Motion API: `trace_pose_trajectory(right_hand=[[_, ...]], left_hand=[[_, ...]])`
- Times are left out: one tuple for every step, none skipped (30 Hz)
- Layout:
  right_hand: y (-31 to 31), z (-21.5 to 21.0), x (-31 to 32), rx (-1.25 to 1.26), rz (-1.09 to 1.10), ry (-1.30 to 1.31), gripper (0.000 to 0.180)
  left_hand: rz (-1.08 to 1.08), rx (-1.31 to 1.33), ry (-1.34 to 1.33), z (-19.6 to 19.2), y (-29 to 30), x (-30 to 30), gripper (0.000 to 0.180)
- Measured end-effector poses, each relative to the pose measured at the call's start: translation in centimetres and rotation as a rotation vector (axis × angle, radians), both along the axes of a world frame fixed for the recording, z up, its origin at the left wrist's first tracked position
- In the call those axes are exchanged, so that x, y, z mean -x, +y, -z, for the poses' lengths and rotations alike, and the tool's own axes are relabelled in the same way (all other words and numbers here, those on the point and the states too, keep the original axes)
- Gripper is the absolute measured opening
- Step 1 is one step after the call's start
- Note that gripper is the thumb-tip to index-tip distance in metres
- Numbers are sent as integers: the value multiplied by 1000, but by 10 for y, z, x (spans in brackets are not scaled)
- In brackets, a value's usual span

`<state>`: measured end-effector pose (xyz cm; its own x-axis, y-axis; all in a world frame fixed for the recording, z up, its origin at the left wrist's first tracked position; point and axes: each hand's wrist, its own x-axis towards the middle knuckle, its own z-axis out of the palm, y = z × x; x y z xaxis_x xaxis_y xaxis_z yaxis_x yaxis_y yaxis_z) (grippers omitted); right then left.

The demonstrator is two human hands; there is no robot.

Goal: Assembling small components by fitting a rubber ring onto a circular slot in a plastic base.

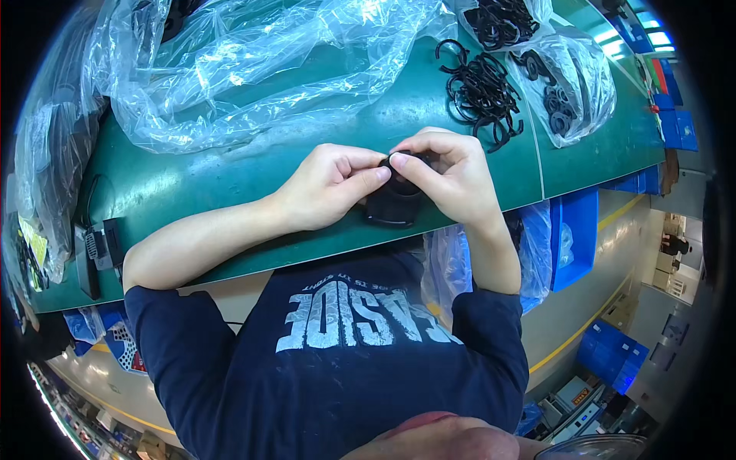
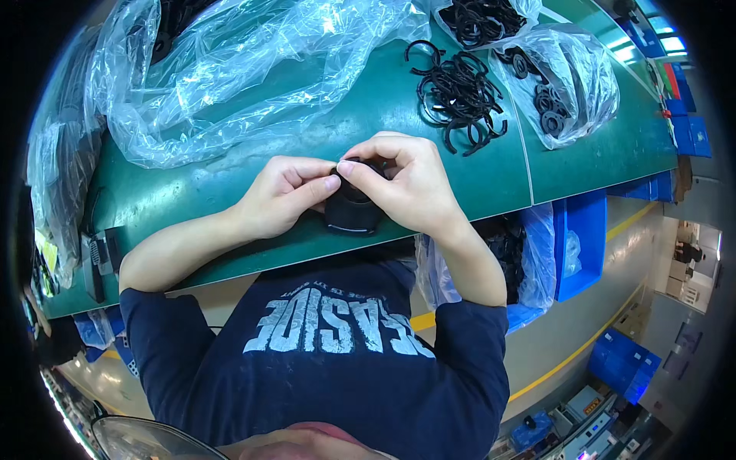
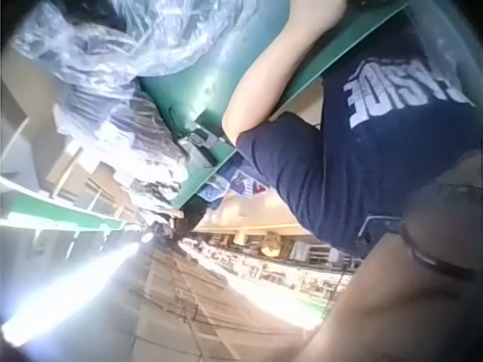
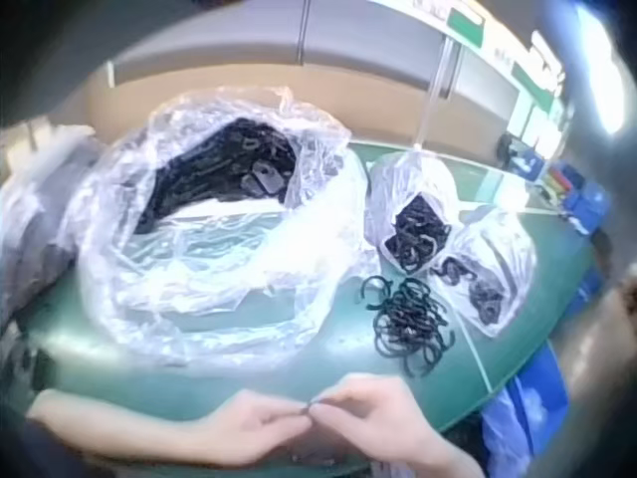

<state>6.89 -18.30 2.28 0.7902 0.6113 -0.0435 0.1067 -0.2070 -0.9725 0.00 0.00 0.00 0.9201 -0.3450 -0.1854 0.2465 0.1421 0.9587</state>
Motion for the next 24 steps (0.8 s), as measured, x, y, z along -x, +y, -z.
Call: trace_pose_trajectory(right_hand=[[1,-1,2,-21,0,20,14],[1,-1,2,-42,-1,40,14],[0,-1,2,-37,-1,42,14],[-2,-1,2,-38,-1,96,16],[-3,-1,2,-40,-1,150,17],[-2,-1,2,-40,-1,149,17],[-1,-1,4,-60,43,118,20],[0,-2,6,-79,88,86,24],[0,-4,8,-80,85,86,24],[-1,-7,10,-38,123,-82,28],[-3,-10,13,4,162,-250,33],[-7,-13,16,55,158,-341,40],[-10,-12,20,54,155,-343,40],[-13,-8,23,97,155,-431,43],[-16,-5,25,143,159,-516,45],[-14,-3,27,142,180,-545,47],[-13,-1,28,143,181,-544,47],[-11,-1,28,135,197,-574,45],[-10,0,28,126,212,-605,45],[-8,3,29,126,213,-604,45],[-6,7,29,97,219,-646,44],[-6,9,29,67,225,-687,44],[-6,5,29,67,226,-687,44],[-7,-1,29,83,208,-596,44]], left_hand=[[-10,-4,-22,-1,0,1,24],[-20,-7,-45,-2,0,2,24],[-21,-3,-43,-2,-2,2,24],[-23,4,-16,-3,-3,2,23],[-25,10,11,-3,-5,2,23],[-25,10,11,-3,-4,1,23],[-22,25,40,-2,-4,0,23],[-18,39,68,-1,-3,-1,23],[-22,38,68,-2,-3,-1,23],[-64,81,113,-5,-4,-1,23],[-107,123,159,-6,-4,-1,25],[-110,123,157,-6,-6,-2,25],[-132,199,167,-5,-7,-2,26],[-154,274,177,-4,-7,-3,27],[-153,274,178,-4,-6,-4,27],[-115,250,182,-4,-3,-4,27],[-77,225,187,-4,-2,-4,26],[-74,224,188,-4,-2,-4,26],[-68,237,150,-4,-2,-3,27],[-62,249,112,-4,-3,-2,28],[-61,248,112,-5,-2,-2,28],[-57,234,121,-5,0,-3,30],[-53,219,130,-6,0,-4,32],[-54,218,131,-5,-1,-3,32]])
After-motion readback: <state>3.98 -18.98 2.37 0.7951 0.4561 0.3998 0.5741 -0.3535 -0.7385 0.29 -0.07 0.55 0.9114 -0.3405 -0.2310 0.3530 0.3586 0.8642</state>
